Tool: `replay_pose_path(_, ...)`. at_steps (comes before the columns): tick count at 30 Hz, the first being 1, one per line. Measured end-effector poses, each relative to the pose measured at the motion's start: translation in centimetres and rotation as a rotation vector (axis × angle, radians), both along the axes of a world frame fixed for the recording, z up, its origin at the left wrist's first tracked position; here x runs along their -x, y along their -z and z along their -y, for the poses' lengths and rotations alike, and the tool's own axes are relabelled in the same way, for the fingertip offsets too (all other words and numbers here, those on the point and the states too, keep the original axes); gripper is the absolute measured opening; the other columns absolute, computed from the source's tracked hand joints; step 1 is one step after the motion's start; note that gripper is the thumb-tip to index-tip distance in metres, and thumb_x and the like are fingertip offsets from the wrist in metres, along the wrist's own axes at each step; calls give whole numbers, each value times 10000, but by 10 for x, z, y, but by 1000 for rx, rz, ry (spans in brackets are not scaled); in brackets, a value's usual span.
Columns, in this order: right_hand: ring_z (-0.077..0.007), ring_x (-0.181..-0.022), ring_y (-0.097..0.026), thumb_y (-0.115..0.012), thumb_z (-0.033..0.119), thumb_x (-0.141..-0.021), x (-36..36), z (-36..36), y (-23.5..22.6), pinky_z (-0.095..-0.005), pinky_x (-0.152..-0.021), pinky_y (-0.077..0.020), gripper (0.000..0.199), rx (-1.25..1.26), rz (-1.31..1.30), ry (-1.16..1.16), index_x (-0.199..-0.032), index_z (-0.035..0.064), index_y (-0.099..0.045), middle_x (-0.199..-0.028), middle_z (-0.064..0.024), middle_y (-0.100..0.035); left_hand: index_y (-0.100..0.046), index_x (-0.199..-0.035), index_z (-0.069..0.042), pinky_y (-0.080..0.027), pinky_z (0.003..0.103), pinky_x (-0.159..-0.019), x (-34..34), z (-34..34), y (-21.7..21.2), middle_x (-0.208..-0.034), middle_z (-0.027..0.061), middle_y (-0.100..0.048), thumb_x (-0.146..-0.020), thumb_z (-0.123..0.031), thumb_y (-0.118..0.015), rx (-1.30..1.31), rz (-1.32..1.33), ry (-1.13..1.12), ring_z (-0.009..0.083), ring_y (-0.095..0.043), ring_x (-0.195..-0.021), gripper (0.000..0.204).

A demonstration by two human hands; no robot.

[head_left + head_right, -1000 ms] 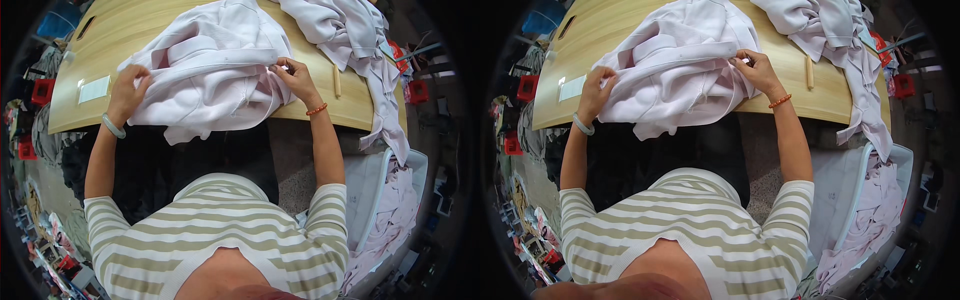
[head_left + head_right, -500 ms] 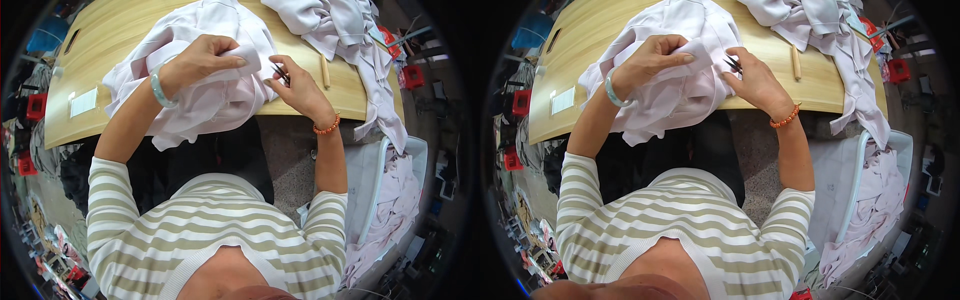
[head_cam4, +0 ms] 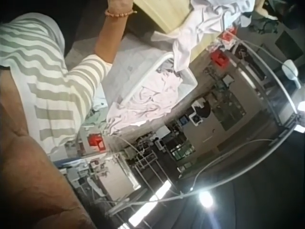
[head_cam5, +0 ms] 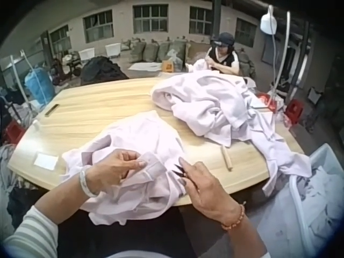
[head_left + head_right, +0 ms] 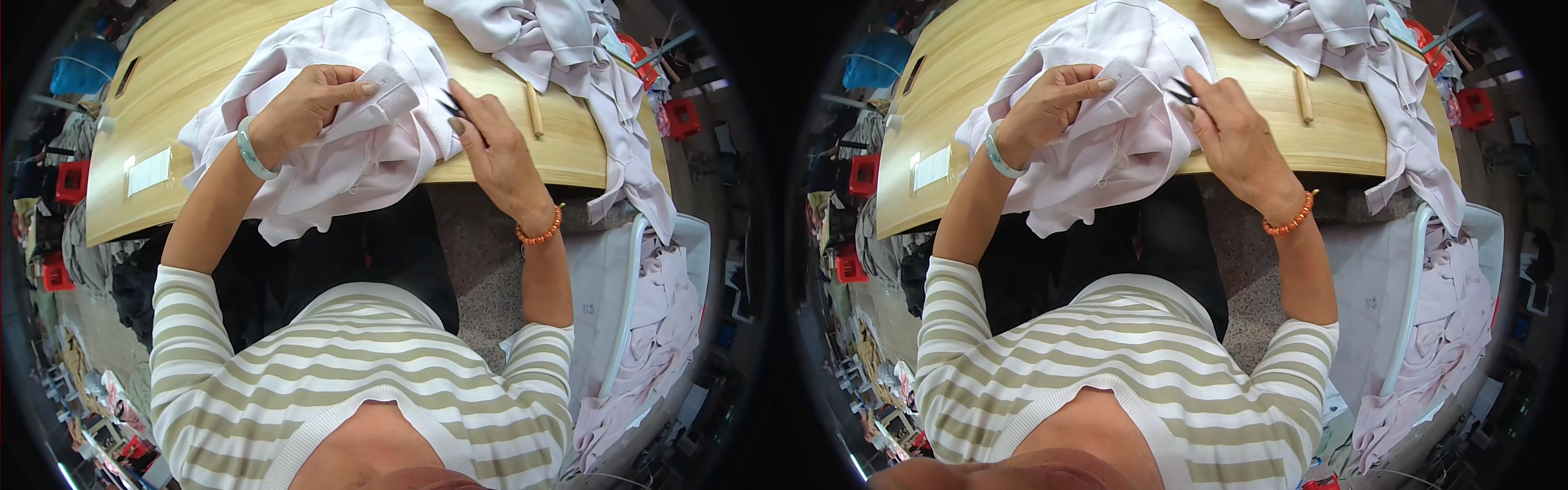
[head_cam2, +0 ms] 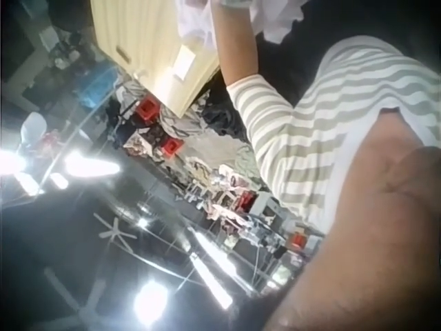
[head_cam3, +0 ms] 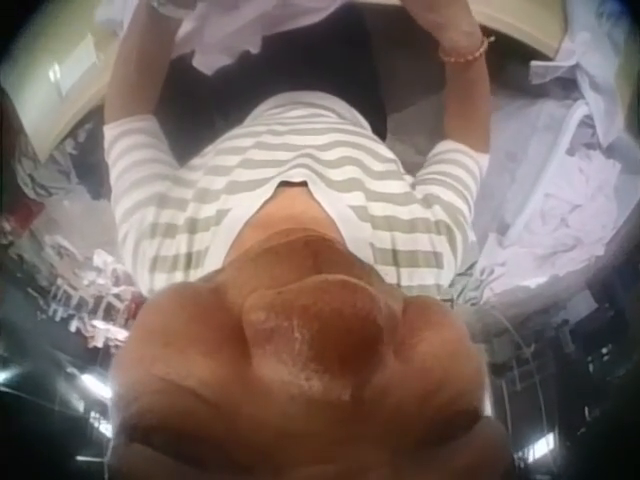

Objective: Inspect garments for defects and trim loose threads using thread nippers.

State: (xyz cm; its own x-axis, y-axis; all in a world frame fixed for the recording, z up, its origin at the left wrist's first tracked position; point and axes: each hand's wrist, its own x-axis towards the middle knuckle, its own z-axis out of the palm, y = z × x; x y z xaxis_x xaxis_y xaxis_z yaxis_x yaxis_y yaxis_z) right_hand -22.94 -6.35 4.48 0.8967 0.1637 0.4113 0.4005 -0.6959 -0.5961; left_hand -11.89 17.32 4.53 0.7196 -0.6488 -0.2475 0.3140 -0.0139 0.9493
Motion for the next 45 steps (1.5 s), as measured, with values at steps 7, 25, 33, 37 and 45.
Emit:
replay_pose_path(7, -145, -703, -492, -598, -16, -842, -20, -30, 23, -242, -646, -423, 439, -276, 115, -86, -1273, 21, -527, -798, -80, -521, -650, -969, 3, -462, 165, -564, 5, 3, 3, -794, 17, -648, -865, -198, -661, 48, -33, -34, 50, -584, -640, 226)
replay_pose_path(25, -88, -609, -498, -626, 9, -839, -41, -36, 47, -227, -536, -412, 324, -308, 257, -25, -1163, 24, -622, -748, -34, -594, -643, -1013, -1, -509, 207, -715, 0, 0, 14, -899, 29, -656, -896, -176, -619, 76, -27, 73, 73, -615, -780, 212)
replay_pose_path(33, -1, -673, -461, -654, 108, -869, -31, -43, 33, -149, -576, -382, 212, -456, -36, -65, -1026, -33, -644, -779, 50, -586, -658, -957, 7, -469, 165, -624, 15, 2, -15, -803, 16, -645, -873, -204, -659, -113, 224, 117, 39, -578, -697, 227)
replay_pose_path(37, 3, -677, -466, -654, 113, -876, -38, -30, 37, -143, -583, -390, 158, -706, -77, -45, -924, -38, -646, -760, 57, -593, -649, -977, 14, -476, 175, -649, 13, -30, -13, -826, 19, -646, -865, -194, -669, -328, 546, 142, 48, -582, -716, 238)
replay_pose_path(45, -3, -615, -418, -666, 162, -877, -51, -35, 31, -159, -533, -345, 184, -669, -64, 22, -910, -19, -659, -726, 85, -554, -638, -1038, 27, -473, 178, -720, 34, -56, -13, -865, 24, -644, -807, -189, -734, -167, 320, -58, 61, -589, -787, 330)
